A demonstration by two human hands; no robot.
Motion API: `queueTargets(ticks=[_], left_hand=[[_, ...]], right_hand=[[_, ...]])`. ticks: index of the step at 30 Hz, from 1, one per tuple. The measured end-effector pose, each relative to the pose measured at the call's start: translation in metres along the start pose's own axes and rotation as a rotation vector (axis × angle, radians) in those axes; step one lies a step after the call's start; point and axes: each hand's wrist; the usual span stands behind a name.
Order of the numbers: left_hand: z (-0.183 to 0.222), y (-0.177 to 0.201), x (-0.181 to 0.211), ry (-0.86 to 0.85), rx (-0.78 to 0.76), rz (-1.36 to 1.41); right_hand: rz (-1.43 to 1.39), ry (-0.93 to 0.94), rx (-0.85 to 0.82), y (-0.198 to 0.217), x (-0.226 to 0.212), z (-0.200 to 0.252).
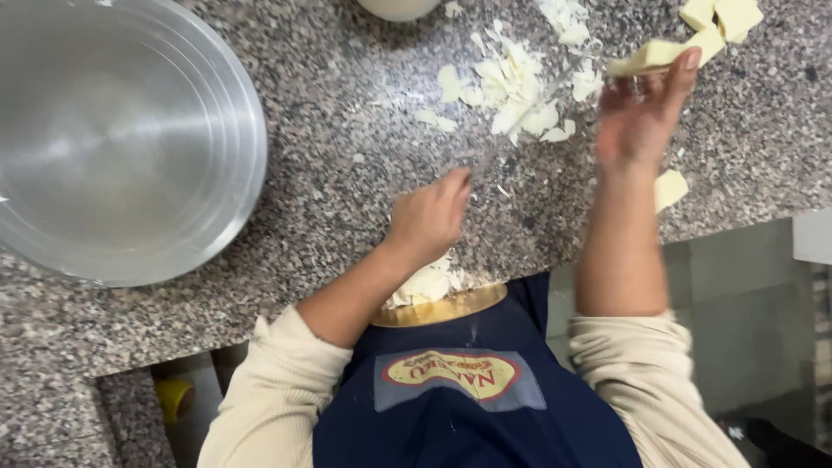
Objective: The person shaves a block of white chocolate with a knife, gathers the shavings, and presses them onto the sides and tops of two cakes. They then finish the cakes by arranging chocolate discs and cherries on top.
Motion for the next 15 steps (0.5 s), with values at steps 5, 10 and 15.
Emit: queueTargets(ticks=[5, 10, 15], left_hand=[[0.027, 0.039, -0.061, 0.148, 0.132, -0.116], [0.045, 0.056, -0.103, 0.276, 0.267, -0.141], [0.064, 0.055, -0.121, 0.266, 0.371, 0.079]], right_hand=[[1.031, 0.308, 0.026, 0.075, -0.044, -0.056], [1.914, 0.458, 0.017, 0.135, -0.048, -0.098], [1.623, 0.091, -0.109, 0.142, -0.008, -0.105]])
Point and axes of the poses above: each hand's wrist, its own z-axis away from the middle knuckle, its own y-axis out of the back of the hand, x = y × z, and after that the axes turned 12 degrees about x, right-handed
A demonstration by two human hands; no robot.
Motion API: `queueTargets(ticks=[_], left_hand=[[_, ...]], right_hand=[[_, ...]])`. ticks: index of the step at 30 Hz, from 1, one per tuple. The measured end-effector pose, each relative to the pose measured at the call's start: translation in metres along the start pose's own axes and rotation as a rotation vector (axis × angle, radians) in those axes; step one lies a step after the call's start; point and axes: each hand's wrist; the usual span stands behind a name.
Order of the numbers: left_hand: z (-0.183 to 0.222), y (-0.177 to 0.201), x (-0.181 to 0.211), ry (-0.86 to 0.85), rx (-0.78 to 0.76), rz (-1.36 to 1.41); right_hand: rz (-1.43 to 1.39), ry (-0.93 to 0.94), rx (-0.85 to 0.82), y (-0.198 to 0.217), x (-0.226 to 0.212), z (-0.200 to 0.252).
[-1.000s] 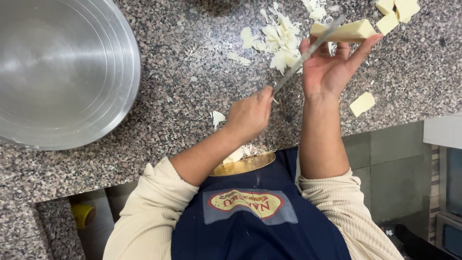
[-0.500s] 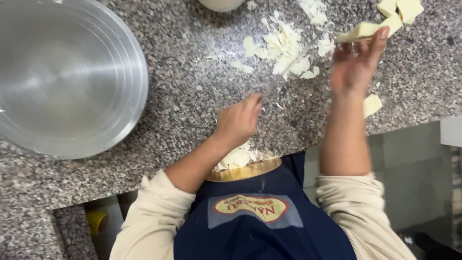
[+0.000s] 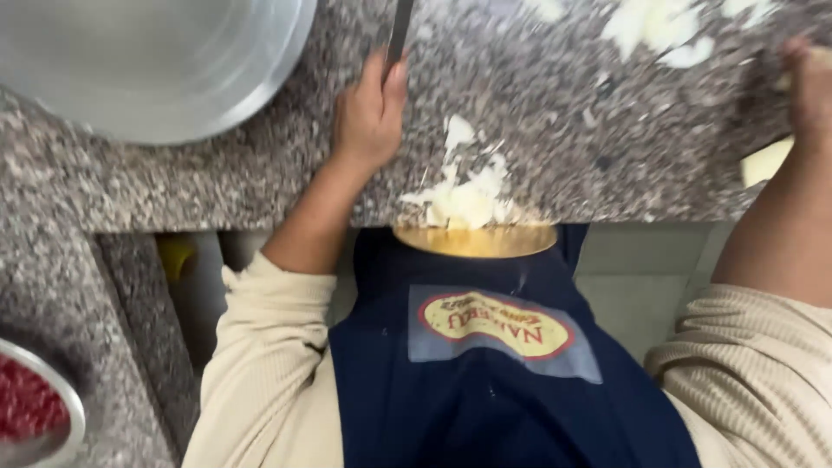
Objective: The person shaves a block of white chocolate with a knife, gathers the shavings, and presses them onto the sides and tops of two cakes. They then finish the cakes by arranging chocolate discs and cherries on top.
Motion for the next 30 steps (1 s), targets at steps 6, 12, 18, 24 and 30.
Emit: queueTargets(ticks=[6, 12, 18, 24, 30], left_hand=[[-0.004, -0.007, -0.006, 0.119, 0.109, 0.290], [0.003, -0.005, -0.024, 0.078, 0.066, 0.367], [0.006, -0.007, -0.029, -0.043, 0.076, 0.268], [0.008, -0.008, -0.032, -0.039, 0.074, 0.276], [0.010, -0.007, -0.032, -0.044, 0.085, 0.271]], right_hand=[[-0.085, 1.028, -0.260, -0.004, -0.145, 0.164], [-0.112, 1.088, -0.717, -0.025, -0.235, 0.264], [0.037, 1.148, -0.870, -0.023, -0.235, 0.278], [0.169, 1.196, -0.719, -0.025, -0.227, 0.281], [0.169, 1.205, -0.650, -0.033, -0.223, 0.290]])
Point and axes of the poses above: each hand's wrist, its own z-axis away from the middle knuckle, its own y-axis out of the back of the hand, x = y × z, and after that the axes turned 12 degrees about x, right-handed
